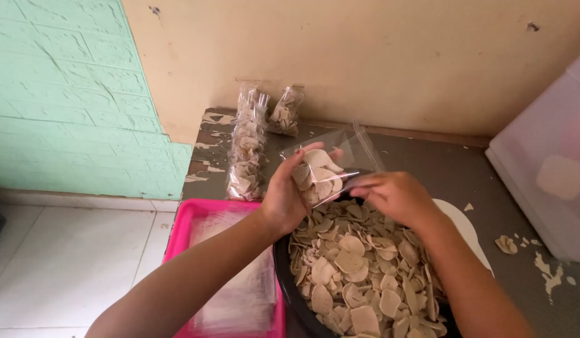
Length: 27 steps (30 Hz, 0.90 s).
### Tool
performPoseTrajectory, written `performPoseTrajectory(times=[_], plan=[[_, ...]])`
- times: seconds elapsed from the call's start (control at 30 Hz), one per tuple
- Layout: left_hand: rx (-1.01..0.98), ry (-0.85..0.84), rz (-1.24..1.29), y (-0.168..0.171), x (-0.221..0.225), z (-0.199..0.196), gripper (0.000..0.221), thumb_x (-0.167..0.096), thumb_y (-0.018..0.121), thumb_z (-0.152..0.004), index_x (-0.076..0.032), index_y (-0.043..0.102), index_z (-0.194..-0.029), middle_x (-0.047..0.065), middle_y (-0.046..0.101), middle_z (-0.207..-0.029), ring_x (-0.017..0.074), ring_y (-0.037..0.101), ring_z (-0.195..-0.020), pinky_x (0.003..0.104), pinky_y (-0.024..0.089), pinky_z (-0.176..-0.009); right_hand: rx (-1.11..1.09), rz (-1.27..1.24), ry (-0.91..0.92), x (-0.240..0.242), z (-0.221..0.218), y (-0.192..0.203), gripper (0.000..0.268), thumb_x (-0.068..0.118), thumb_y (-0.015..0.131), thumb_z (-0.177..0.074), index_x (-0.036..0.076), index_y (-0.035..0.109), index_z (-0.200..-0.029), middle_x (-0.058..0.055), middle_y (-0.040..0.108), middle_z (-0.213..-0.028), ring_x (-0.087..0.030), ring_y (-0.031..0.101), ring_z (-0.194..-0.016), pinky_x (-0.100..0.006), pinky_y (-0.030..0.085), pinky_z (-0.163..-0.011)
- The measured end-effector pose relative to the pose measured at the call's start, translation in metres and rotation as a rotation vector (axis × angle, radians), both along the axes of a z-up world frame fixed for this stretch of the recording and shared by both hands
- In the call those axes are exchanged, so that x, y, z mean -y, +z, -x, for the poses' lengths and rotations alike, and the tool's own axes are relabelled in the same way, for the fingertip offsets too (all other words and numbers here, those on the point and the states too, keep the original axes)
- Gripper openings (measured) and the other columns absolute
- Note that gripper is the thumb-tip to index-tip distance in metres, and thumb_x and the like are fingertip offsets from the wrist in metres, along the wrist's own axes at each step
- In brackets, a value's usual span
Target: Packaging chips into small plastic bags using a spoon and weighing them on a digital scale for portion control.
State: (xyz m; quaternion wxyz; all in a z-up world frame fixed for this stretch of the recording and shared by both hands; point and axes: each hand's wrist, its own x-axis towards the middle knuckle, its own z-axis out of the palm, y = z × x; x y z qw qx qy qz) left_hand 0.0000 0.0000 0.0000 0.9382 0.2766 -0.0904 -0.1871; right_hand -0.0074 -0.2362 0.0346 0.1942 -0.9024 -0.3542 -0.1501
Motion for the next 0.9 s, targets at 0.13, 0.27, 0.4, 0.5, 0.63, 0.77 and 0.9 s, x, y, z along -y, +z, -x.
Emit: performPoseTrajectory(times=[0.13, 0.27, 0.4, 0.5, 0.63, 0.77, 0.9], plan=[[-0.016, -0.007, -0.018, 0.002, 0.000, 0.002, 0.058, -0.052, 0.053, -0.093, -0.021, 0.054, -0.142, 0.009, 0.064, -0.141, 0.0366, 0.072, -0.107, 0.050, 0.065, -0.077, -0.082, 0.044, -0.046, -0.026, 0.007, 0.010, 0.044, 0.026, 0.065, -0.095, 0.001, 0.068, -0.058, -0.014, 0.072, -0.061, -0.038, 0.070, -0.068, -0.046, 0.058, -0.068], [-0.037, 0.013, -0.015, 0.002, -0.002, 0.006, 0.059, -0.051, 0.054, -0.093, -0.021, 0.054, -0.143, 0.010, 0.064, -0.140, 0.0375, 0.072, -0.107, 0.052, 0.064, -0.077, -0.401, -0.222, -0.324, -0.022, 0.008, 0.011, 0.065, 0.035, 0.057, -0.099, 0.009, 0.068, -0.041, -0.008, 0.064, -0.040, -0.027, 0.064, -0.044, -0.036, 0.054, -0.057], [-0.025, 0.003, 0.014, -0.003, -0.001, -0.001, 0.057, -0.052, 0.055, -0.093, -0.021, 0.055, -0.141, 0.012, 0.065, -0.139, 0.0390, 0.072, -0.106, 0.052, 0.065, -0.075, -0.612, -0.481, -0.347, -0.003, -0.011, -0.005, 0.035, 0.007, 0.048, -0.098, -0.002, 0.081, -0.091, -0.018, 0.077, -0.064, -0.027, 0.062, -0.042, -0.039, 0.052, -0.051], [-0.029, 0.004, 0.007, 0.002, -0.002, 0.004, 0.057, -0.050, 0.054, -0.093, -0.020, 0.055, -0.142, 0.014, 0.065, -0.138, 0.0388, 0.073, -0.103, 0.051, 0.065, -0.074, -0.727, -0.503, -0.281, 0.004, -0.016, -0.007, 0.035, 0.022, 0.049, -0.105, 0.004, 0.079, -0.109, -0.015, 0.063, -0.046, -0.016, 0.046, -0.037, -0.028, 0.038, -0.041], [-0.025, -0.006, 0.031, 0.004, -0.002, 0.007, 0.056, -0.050, 0.054, -0.094, -0.021, 0.055, -0.142, 0.015, 0.064, -0.140, 0.0409, 0.071, -0.106, 0.052, 0.065, -0.073, -0.804, -0.439, -0.197, -0.010, -0.016, -0.010, 0.038, 0.024, 0.051, -0.103, 0.001, 0.082, -0.101, -0.016, 0.065, -0.046, -0.016, 0.044, -0.033, -0.026, 0.036, -0.038], [-0.007, -0.002, 0.033, -0.004, -0.001, 0.001, 0.055, -0.050, 0.054, -0.095, -0.020, 0.055, -0.141, 0.016, 0.063, -0.141, 0.0422, 0.070, -0.107, 0.052, 0.065, -0.074, -0.807, -0.521, -0.245, 0.002, -0.026, -0.021, 0.039, 0.026, 0.050, -0.103, -0.001, 0.077, -0.093, -0.016, 0.065, -0.052, -0.016, 0.045, -0.033, -0.025, 0.032, -0.035], [-0.009, -0.004, 0.036, -0.005, 0.000, 0.001, 0.055, -0.050, 0.054, -0.095, -0.019, 0.055, -0.140, 0.017, 0.063, -0.140, 0.0421, 0.071, -0.106, 0.051, 0.066, -0.072, -0.871, -0.592, -0.331, 0.010, -0.033, -0.030, 0.048, 0.035, 0.050, -0.106, -0.002, 0.079, -0.096, -0.019, 0.060, -0.045, -0.016, 0.036, -0.030, -0.026, 0.022, -0.031]])
